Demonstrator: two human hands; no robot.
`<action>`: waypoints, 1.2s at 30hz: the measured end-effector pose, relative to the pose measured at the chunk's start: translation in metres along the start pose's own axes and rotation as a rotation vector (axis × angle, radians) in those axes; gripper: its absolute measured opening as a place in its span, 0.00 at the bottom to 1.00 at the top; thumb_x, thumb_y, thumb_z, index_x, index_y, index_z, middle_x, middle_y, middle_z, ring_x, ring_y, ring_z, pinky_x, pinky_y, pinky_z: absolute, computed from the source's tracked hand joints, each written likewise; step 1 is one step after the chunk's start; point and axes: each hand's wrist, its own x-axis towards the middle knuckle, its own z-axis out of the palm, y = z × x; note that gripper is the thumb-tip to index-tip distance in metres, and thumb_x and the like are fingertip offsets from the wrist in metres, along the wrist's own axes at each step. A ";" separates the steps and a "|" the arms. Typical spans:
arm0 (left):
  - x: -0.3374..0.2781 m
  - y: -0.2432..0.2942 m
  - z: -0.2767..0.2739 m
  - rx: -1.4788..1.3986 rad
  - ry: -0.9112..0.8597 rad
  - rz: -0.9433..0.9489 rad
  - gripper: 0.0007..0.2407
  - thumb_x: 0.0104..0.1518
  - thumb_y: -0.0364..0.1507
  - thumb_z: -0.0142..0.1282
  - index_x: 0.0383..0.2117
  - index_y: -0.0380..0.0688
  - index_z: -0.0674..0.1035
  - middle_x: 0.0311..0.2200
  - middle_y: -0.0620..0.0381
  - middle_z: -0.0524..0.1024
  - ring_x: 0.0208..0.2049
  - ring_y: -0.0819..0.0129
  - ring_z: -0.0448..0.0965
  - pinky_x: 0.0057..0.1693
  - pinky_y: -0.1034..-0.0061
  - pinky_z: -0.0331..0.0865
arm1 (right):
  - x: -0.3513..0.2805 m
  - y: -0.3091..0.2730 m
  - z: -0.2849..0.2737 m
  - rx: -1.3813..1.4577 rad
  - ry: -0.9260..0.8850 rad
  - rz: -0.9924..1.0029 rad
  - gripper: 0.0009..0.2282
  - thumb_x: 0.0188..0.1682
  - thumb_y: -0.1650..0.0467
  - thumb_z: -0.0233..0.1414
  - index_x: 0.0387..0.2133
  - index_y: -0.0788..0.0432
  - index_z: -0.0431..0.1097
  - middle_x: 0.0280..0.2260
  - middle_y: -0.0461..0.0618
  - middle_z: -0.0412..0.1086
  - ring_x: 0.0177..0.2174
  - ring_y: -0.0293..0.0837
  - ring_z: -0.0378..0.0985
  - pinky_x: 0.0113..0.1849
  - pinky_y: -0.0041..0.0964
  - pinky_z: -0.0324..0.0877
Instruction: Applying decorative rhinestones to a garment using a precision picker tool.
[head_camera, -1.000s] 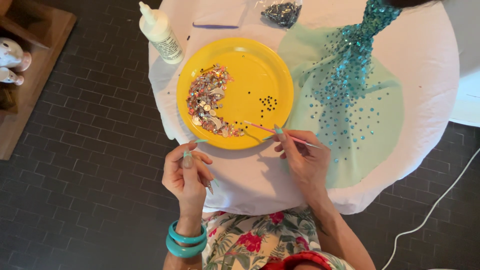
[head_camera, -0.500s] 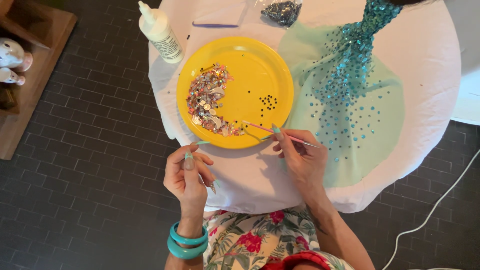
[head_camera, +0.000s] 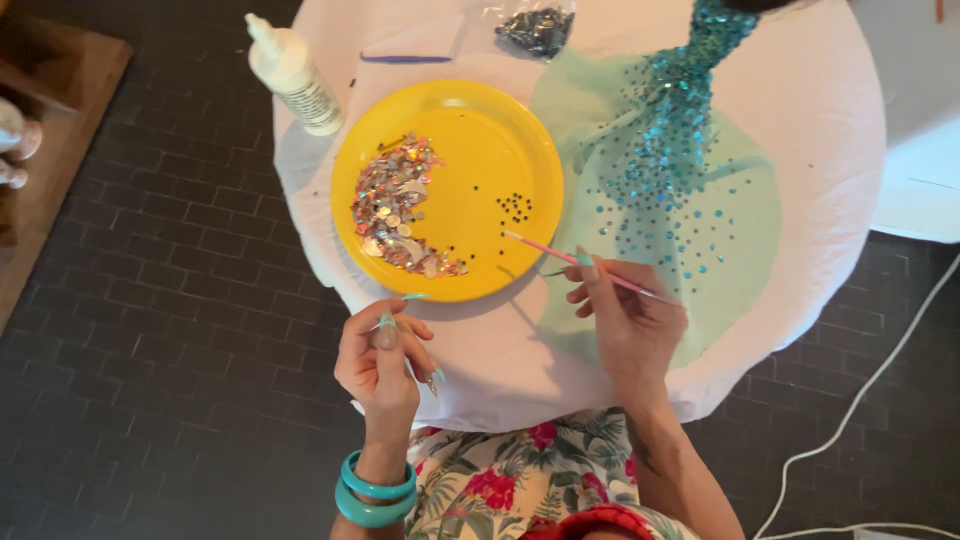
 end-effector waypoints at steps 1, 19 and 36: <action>-0.001 0.000 0.005 -0.006 -0.005 -0.003 0.13 0.76 0.27 0.49 0.50 0.25 0.81 0.07 0.54 0.73 0.07 0.71 0.68 0.38 0.62 0.86 | 0.003 0.002 -0.007 -0.005 0.006 -0.001 0.03 0.61 0.76 0.66 0.40 0.67 0.81 0.31 0.64 0.85 0.23 0.48 0.87 0.27 0.38 0.84; -0.022 -0.015 0.047 -0.019 -0.071 -0.130 0.12 0.75 0.27 0.52 0.51 0.26 0.81 0.08 0.49 0.74 0.19 0.60 0.82 0.24 0.80 0.72 | 0.067 0.015 -0.107 -0.129 0.243 -0.206 0.07 0.71 0.77 0.61 0.43 0.71 0.75 0.36 0.71 0.83 0.27 0.51 0.86 0.28 0.41 0.82; -0.020 -0.012 0.044 0.070 -0.121 -0.197 0.14 0.80 0.34 0.50 0.57 0.33 0.78 0.13 0.53 0.74 0.19 0.66 0.76 0.43 0.69 0.83 | 0.094 0.030 -0.112 -0.131 0.205 0.113 0.09 0.66 0.69 0.61 0.42 0.65 0.77 0.36 0.59 0.84 0.28 0.42 0.85 0.28 0.30 0.79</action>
